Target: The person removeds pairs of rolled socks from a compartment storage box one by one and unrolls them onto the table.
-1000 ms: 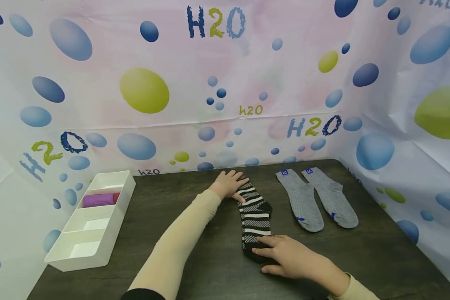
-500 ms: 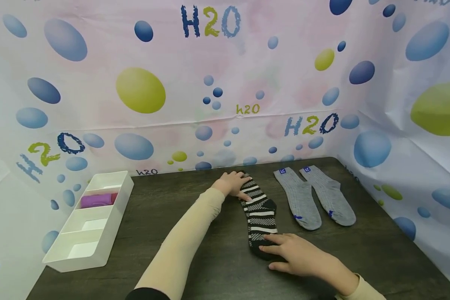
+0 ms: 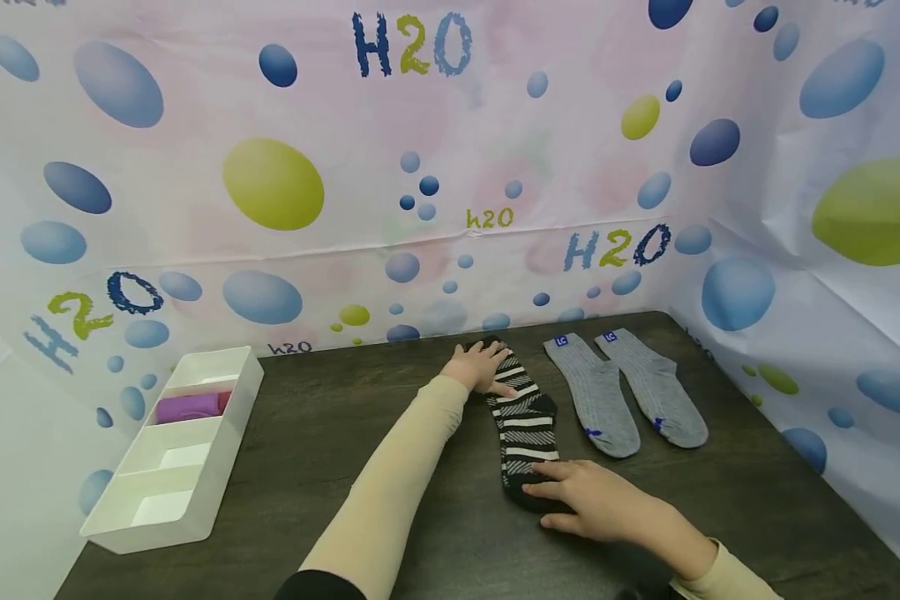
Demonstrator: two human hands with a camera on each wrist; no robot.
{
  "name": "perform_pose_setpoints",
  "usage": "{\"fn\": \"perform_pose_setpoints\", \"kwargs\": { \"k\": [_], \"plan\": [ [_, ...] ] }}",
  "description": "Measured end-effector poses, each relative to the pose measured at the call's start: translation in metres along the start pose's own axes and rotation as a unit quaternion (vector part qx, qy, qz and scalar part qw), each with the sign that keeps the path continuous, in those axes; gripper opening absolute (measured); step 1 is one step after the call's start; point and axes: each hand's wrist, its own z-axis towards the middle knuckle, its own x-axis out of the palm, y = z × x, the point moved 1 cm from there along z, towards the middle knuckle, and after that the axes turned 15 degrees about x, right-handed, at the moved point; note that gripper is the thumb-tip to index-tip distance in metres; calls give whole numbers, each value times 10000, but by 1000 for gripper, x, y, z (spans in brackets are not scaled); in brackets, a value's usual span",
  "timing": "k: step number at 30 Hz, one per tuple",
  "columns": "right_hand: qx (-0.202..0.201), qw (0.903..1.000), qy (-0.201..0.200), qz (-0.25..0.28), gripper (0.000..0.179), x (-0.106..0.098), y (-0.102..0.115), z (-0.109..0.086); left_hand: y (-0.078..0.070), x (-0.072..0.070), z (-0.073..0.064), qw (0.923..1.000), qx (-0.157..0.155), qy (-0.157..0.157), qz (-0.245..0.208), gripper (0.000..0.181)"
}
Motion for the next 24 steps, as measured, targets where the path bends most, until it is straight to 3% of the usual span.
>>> {"fn": "perform_pose_setpoints", "kwargs": {
  "k": [8,15,24],
  "plan": [
    [103,9999,-61,30,43,3,-8,-2,-11,-4,11,9997,40,35,228,88],
    [116,9996,-271,16,43,7,-12,5,-3,-1,19,9998,102,-76,130,85],
    [160,9996,-140,168,44,4,-19,12,7,-2,28,9991,148,-361,-193,87]
  ]
}}
